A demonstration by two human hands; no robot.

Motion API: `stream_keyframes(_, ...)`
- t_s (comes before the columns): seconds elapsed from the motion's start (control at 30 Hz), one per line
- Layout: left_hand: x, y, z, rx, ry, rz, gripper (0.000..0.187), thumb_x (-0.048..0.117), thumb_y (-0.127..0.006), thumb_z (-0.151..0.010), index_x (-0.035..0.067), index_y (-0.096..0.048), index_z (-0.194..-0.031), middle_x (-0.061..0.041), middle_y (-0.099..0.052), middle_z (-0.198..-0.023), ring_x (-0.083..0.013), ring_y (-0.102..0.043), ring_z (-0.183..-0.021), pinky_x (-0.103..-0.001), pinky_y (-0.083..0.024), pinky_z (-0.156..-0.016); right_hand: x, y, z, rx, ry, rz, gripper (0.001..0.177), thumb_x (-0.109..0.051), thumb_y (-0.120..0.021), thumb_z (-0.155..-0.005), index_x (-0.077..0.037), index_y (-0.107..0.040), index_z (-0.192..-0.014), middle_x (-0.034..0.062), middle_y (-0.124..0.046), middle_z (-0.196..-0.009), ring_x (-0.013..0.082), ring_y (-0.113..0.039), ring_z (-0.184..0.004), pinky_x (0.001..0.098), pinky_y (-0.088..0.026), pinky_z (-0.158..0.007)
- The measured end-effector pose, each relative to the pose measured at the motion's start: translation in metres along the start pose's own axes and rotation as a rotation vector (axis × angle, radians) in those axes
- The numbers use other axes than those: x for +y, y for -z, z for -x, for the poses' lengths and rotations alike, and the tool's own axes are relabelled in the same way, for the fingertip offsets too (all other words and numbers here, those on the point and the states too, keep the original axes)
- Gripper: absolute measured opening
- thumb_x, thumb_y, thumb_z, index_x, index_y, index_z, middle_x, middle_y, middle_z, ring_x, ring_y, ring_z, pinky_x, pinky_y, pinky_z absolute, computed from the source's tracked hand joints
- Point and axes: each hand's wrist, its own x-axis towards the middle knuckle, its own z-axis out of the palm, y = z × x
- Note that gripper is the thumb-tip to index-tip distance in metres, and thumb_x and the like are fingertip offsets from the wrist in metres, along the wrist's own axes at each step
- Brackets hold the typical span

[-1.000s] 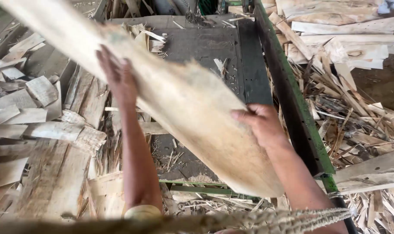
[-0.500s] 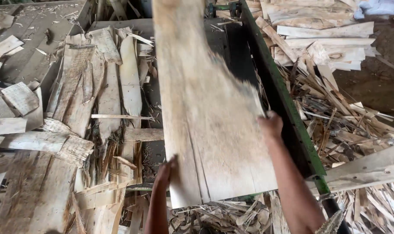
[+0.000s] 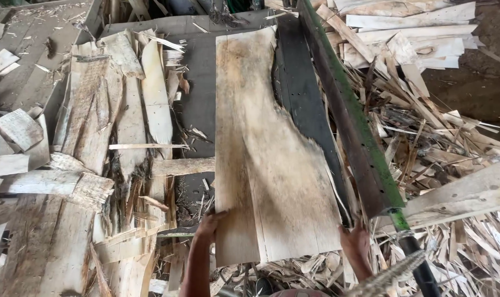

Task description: Using a manual lever-action blade to cut strips of wood veneer or thin lumber.

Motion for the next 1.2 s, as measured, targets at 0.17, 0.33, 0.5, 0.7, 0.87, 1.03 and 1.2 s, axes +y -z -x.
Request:
stream_keyframes(0.17,0.004,-0.010,0.021,-0.114,-0.081,0.018,0.067,0.007,-0.074,-0.081,-0.004,-0.047,-0.141,-0.024,-0.069,-0.122,-0.0358,-0.070,-0.109,-0.045,-0.063,-0.089,0.040,-0.009,-0.017,0.023,0.070,0.016,0.083,-0.054,-0.077,-0.084,-0.003,-0.055,-0.146,0.0236,-0.074,-0.096,0.0425,-0.068,-0.092,0.0545,-0.059,-0.080)
stream_keyframes(0.33,-0.024,-0.011,0.032,-0.085,-0.057,-0.014,0.065,0.005,-0.079,-0.077,-0.011,-0.053,-0.134,-0.029,-0.072,-0.119,-0.0394,-0.071,-0.110,-0.044,-0.063,-0.096,0.081,-0.023,-0.022,0.240,0.249,-0.040,0.072,-0.047,-0.087,-0.073,0.002,-0.068,-0.122,0.0235,-0.070,-0.092,0.0350,-0.066,-0.083,0.0506,-0.056,-0.076)
stream_keyframes(0.5,-0.068,-0.020,0.004,0.005,-0.022,-0.090,0.066,0.009,-0.079,-0.077,-0.002,-0.053,-0.136,-0.019,-0.071,-0.122,-0.0328,-0.070,-0.110,-0.046,-0.063,-0.093,0.122,-0.033,-0.054,-0.369,0.035,-0.649,0.066,-0.037,-0.085,-0.076,0.005,-0.066,-0.122,0.0214,-0.078,-0.108,0.0278,-0.069,-0.089,0.0417,-0.054,-0.082)
stream_keyframes(0.7,-0.116,-0.032,0.011,-0.042,-0.472,-0.157,0.048,0.012,-0.082,-0.082,-0.007,-0.066,-0.122,-0.022,-0.077,-0.108,-0.0344,-0.069,-0.101,-0.054,-0.053,-0.098,0.202,-0.040,-0.060,-0.476,-0.021,-1.020,0.050,-0.021,-0.082,-0.090,0.011,-0.065,-0.124,0.0310,-0.070,-0.107,0.0340,-0.060,-0.089,0.0442,-0.050,-0.071)
stream_keyframes(0.87,-0.125,-0.044,0.064,-0.058,-0.768,-0.575,0.025,0.020,-0.074,-0.088,0.007,-0.070,-0.109,-0.008,-0.081,-0.095,-0.0234,-0.075,-0.095,-0.061,-0.034,-0.108,0.243,0.005,-0.016,-0.375,0.281,-1.281,0.041,-0.008,-0.071,-0.089,0.000,-0.062,-0.128,0.0221,-0.073,-0.118,0.0329,-0.067,-0.102,0.0416,-0.058,-0.079)
stream_keyframes(1.03,-0.152,-0.040,0.069,0.105,-0.487,-0.886,0.037,0.047,-0.069,-0.094,0.013,-0.079,-0.105,0.000,-0.081,-0.108,-0.0114,-0.080,-0.081,-0.037,-0.061,-0.066,0.245,0.003,-0.008,-0.327,0.248,-1.240,0.046,-0.003,-0.071,-0.086,-0.002,-0.060,-0.130,0.0186,-0.072,-0.120,0.0312,-0.068,-0.104,0.0413,-0.058,-0.082)
stream_keyframes(1.2,-0.136,-0.070,0.073,-0.022,-0.217,-0.192,0.060,0.025,-0.082,-0.084,0.000,-0.054,-0.129,-0.016,-0.082,-0.113,-0.0238,-0.073,-0.111,-0.037,-0.053,-0.101,0.253,-0.001,-0.015,-0.251,0.134,-1.106,0.055,0.001,-0.073,-0.081,-0.005,-0.057,-0.134,0.0146,-0.070,-0.120,0.0286,-0.068,-0.105,0.0414,-0.057,-0.086)
